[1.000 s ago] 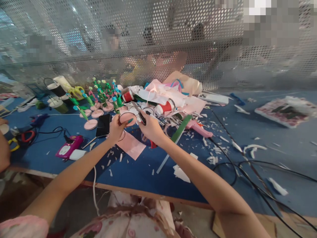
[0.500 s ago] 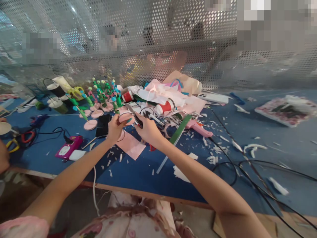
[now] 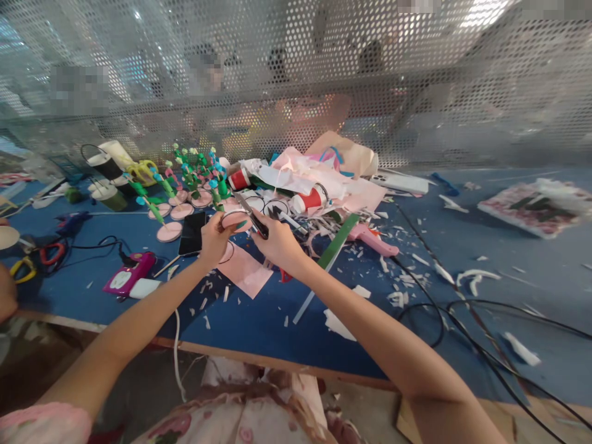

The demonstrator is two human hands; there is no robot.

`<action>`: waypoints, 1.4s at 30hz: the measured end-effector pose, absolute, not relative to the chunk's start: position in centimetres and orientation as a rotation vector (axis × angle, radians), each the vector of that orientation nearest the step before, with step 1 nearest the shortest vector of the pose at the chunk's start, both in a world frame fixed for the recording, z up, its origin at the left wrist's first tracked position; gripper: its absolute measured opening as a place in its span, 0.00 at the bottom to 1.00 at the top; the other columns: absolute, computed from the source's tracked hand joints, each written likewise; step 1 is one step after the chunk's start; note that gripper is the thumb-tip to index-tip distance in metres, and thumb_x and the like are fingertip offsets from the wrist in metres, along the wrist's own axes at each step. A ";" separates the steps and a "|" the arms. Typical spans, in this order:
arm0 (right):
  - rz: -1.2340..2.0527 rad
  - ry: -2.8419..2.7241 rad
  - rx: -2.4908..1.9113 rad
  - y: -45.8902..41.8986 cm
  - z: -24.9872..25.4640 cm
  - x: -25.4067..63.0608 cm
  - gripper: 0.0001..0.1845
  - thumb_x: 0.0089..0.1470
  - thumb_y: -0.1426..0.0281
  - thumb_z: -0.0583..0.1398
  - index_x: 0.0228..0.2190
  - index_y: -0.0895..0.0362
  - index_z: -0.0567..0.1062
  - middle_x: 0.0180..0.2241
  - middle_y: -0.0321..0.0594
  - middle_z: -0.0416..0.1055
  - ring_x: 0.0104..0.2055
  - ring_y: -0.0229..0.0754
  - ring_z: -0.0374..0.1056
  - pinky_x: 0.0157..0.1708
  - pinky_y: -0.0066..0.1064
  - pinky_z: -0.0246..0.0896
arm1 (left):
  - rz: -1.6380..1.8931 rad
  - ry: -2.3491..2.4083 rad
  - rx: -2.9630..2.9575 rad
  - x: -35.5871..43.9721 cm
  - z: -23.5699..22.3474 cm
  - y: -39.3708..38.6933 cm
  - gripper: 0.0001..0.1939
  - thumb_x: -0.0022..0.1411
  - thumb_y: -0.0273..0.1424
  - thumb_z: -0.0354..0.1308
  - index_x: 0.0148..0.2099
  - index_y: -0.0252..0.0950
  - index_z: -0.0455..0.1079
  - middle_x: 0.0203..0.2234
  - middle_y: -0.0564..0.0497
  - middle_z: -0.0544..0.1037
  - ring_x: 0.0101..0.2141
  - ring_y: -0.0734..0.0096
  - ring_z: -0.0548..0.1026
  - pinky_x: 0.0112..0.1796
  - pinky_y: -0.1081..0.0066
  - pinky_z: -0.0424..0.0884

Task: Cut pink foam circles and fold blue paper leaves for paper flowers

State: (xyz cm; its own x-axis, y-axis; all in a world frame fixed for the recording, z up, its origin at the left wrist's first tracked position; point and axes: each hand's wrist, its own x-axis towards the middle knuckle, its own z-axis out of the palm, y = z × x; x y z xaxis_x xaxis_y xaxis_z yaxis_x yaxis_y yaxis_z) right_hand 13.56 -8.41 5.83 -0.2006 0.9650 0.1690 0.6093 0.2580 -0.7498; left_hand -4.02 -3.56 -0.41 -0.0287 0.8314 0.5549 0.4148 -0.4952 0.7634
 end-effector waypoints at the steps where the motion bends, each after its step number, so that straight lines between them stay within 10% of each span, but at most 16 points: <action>1: 0.762 -1.892 -1.431 -8.5 6.0 13.6 0.32 0.52 0.71 0.56 0.59 0.60 0.62 0.41 0.45 0.77 0.20 0.38 0.70 0.23 0.28 0.67 | 1.542 1.302 1.884 -4.0 -0.3 -3.6 0.04 0.55 0.30 0.59 0.32 0.35 0.67 0.21 0.57 0.66 0.23 0.77 0.65 0.25 0.78 0.60; 14: 0.990 -1.785 -1.407 -8.6 6.0 13.6 0.33 0.52 0.71 0.57 0.60 0.58 0.61 0.20 0.34 0.72 0.13 0.37 0.66 0.12 0.25 0.64 | 1.501 1.292 1.937 -3.9 -0.8 -3.9 0.08 0.57 0.31 0.57 0.29 0.36 0.63 0.19 0.58 0.62 0.22 0.77 0.61 0.25 0.77 0.57; 42: 0.982 -1.868 -1.465 -9.2 6.3 13.4 0.34 0.54 0.71 0.54 0.62 0.59 0.57 0.29 0.43 0.77 0.12 0.34 0.64 0.14 0.25 0.63 | 1.480 1.286 1.863 -3.5 -0.8 -4.2 0.14 0.57 0.34 0.57 0.24 0.36 0.58 0.17 0.59 0.55 0.20 0.79 0.56 0.22 0.77 0.52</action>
State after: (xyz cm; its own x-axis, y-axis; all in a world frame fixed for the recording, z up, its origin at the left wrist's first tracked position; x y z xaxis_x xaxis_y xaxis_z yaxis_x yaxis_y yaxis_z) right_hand 13.37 -9.16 6.28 -0.2417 0.9703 -0.0067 0.5558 0.1327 -0.8206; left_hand -3.49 -4.18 -0.79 -0.0014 0.8557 0.5175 0.3926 -0.4755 0.7873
